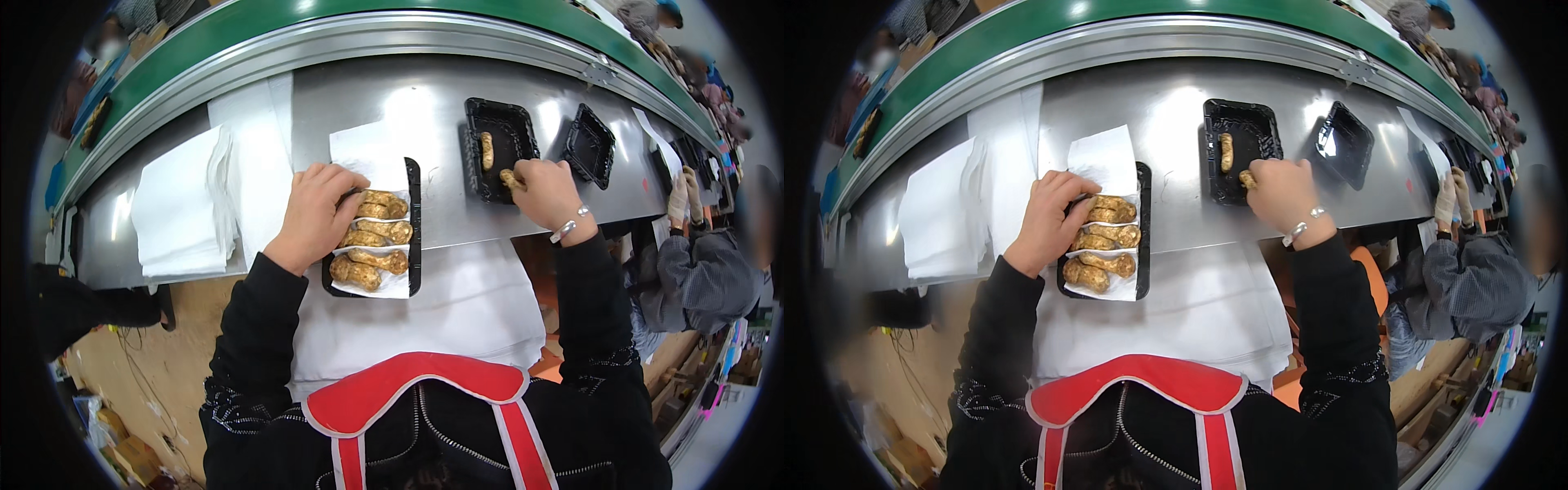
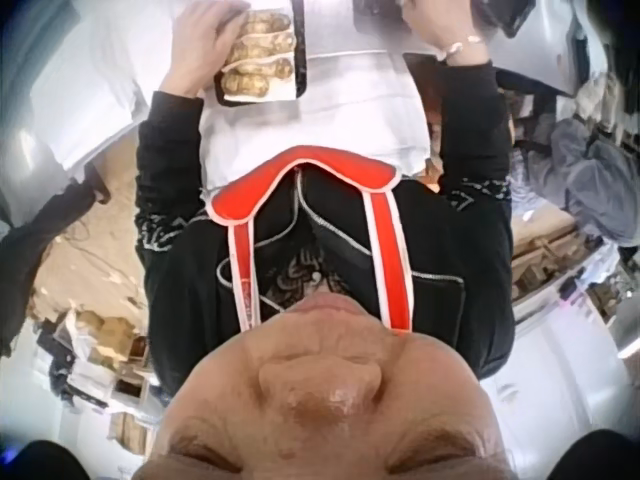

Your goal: The person places fried food items from a black tray into a black plastic container lined with white paper. They arrange the items neatly in rows, fold the paper over the food, and then place the filled container onto a moving conveyor belt.

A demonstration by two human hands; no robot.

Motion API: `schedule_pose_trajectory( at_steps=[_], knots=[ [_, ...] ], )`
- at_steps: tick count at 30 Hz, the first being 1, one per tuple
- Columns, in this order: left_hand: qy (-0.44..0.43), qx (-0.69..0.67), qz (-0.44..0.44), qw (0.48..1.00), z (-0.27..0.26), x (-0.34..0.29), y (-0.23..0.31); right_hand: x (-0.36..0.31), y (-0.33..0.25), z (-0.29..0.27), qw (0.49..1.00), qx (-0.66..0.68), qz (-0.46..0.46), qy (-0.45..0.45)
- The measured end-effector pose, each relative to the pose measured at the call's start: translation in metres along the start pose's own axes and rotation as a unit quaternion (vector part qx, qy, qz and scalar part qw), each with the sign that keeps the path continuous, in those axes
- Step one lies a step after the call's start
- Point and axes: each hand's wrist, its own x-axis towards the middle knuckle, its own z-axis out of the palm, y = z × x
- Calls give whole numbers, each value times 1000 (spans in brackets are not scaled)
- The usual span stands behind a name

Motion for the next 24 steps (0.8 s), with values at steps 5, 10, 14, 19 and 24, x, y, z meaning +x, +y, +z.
schedule_pose_trajectory(
  at_steps=[5,10,14,19,24],
  knots=[
    [-5,6,2,1000,-3,1,1,16,-22,-24,952,247,32,179],
    [2,29,31,999,-4,5,1,45,-127,-12,795,604,-35,48],
    [12,41,43,998,-2,7,6,59,-150,18,813,578,-64,-20],
    [31,49,28,998,0,0,5,59,-149,27,860,500,-103,-12],
    [55,53,-11,997,2,-2,7,57,-150,22,898,418,-139,13]
  ],
)
